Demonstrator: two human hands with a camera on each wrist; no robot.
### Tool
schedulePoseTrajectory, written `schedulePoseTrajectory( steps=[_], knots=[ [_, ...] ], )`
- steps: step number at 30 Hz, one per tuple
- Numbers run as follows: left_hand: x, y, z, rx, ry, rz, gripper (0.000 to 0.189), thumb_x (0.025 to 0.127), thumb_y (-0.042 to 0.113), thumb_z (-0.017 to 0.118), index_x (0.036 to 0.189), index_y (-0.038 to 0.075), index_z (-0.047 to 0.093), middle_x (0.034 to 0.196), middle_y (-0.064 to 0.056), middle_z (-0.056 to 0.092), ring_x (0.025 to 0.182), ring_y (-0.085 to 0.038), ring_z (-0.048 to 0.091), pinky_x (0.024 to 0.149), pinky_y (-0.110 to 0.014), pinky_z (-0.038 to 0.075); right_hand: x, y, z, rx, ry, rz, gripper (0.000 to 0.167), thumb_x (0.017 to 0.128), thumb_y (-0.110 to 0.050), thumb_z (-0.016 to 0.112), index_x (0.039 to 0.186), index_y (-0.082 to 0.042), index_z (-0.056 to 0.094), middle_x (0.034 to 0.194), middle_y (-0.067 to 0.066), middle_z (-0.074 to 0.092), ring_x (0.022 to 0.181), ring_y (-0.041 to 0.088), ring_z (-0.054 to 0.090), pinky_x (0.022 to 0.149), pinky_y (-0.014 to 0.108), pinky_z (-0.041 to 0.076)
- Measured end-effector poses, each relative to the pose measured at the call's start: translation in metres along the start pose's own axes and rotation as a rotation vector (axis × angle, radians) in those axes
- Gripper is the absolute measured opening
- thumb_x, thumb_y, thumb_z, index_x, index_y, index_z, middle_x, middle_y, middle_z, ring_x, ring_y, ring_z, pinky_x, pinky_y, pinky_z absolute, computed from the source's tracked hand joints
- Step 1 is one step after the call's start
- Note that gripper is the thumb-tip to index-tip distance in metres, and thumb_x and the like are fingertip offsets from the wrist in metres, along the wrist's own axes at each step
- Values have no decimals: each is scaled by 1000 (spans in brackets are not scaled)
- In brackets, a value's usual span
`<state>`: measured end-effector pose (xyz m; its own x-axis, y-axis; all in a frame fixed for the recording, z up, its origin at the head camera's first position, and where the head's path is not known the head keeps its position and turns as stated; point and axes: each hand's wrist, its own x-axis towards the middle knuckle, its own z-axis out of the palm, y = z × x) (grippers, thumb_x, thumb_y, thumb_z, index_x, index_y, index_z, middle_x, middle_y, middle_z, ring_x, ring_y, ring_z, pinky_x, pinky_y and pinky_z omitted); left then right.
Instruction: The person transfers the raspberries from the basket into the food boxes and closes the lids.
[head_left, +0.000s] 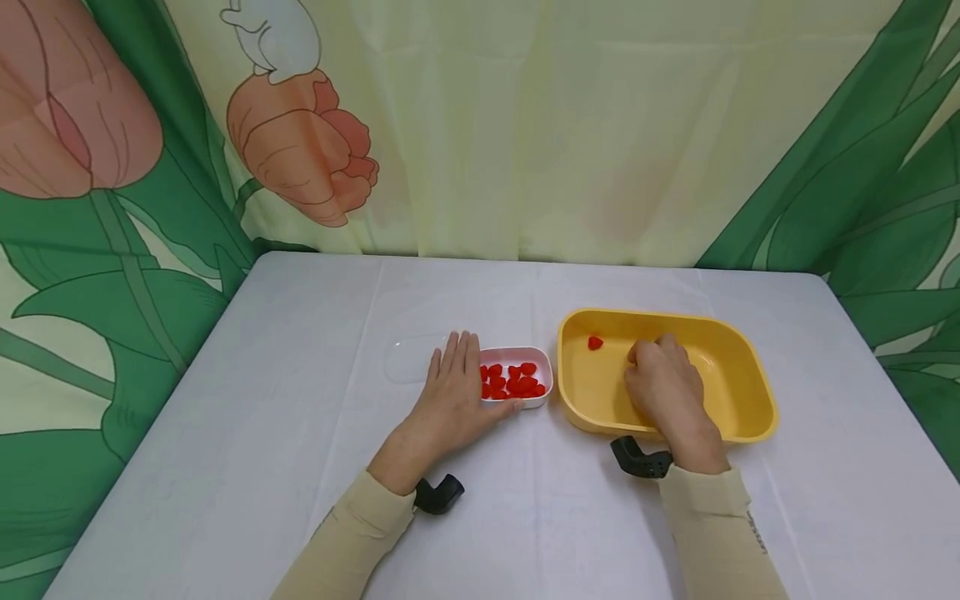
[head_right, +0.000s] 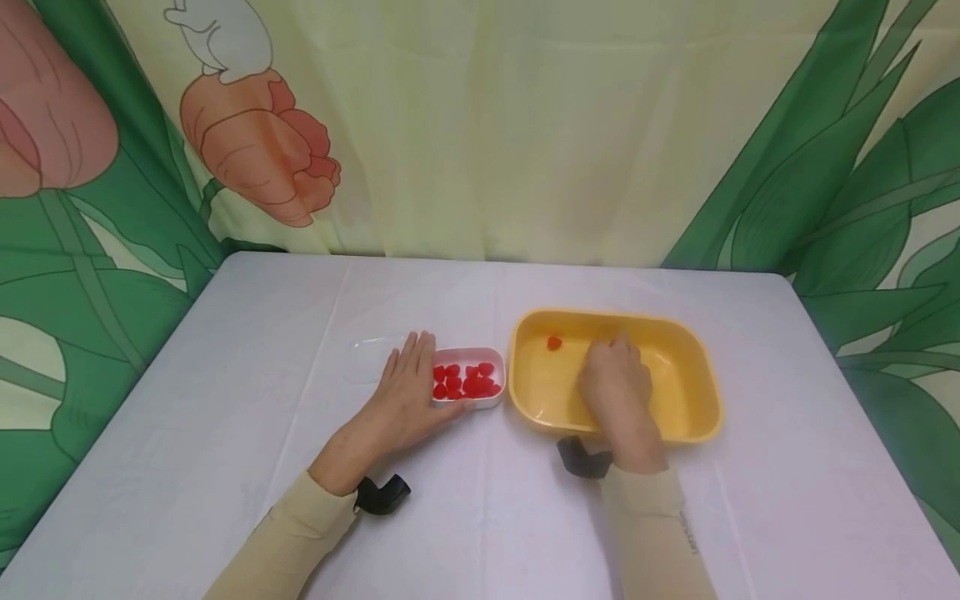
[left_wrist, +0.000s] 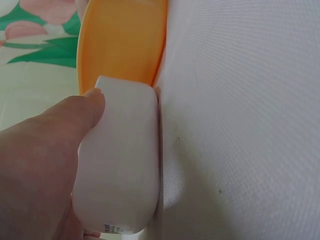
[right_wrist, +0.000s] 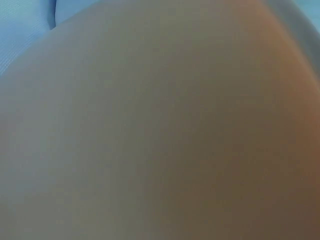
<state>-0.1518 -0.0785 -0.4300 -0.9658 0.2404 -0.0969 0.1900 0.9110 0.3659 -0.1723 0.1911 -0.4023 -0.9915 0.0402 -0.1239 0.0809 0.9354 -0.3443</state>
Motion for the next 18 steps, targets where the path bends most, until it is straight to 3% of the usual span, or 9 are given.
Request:
schedulePoseTrajectory(
  steps=[4, 10, 18],
  knots=[
    [0, 0, -1, -9, -15, -16, 113, 82, 66, 65, 158, 3, 11, 166, -16, 16, 155, -34, 8, 125, -52, 13, 0, -1, -1, 10, -2, -9, 21, 91, -1, 55, 105, 8, 67, 101, 22, 54, 93, 35, 47, 78, 45, 47],
    [0, 0, -1, -9, -12, -9, 113, 83, 66, 64, 158, 2, 11, 166, -17, 16, 155, -35, 9, 125, -53, 13, 2, -3, -3, 37, -52, 5, 22, 91, 2, 55, 110, 7, 64, 105, 23, 55, 95, 36, 48, 86, 48, 48],
    [0, 0, -1, -1, -5, 3, 112, 83, 66, 64, 158, 1, 11, 166, -17, 16, 155, -35, 9, 125, -53, 13, 0, -4, -4, 71, -9, -17, 21, 94, -1, 55, 112, 4, 63, 108, 22, 56, 96, 35, 49, 91, 51, 49]
  ],
)
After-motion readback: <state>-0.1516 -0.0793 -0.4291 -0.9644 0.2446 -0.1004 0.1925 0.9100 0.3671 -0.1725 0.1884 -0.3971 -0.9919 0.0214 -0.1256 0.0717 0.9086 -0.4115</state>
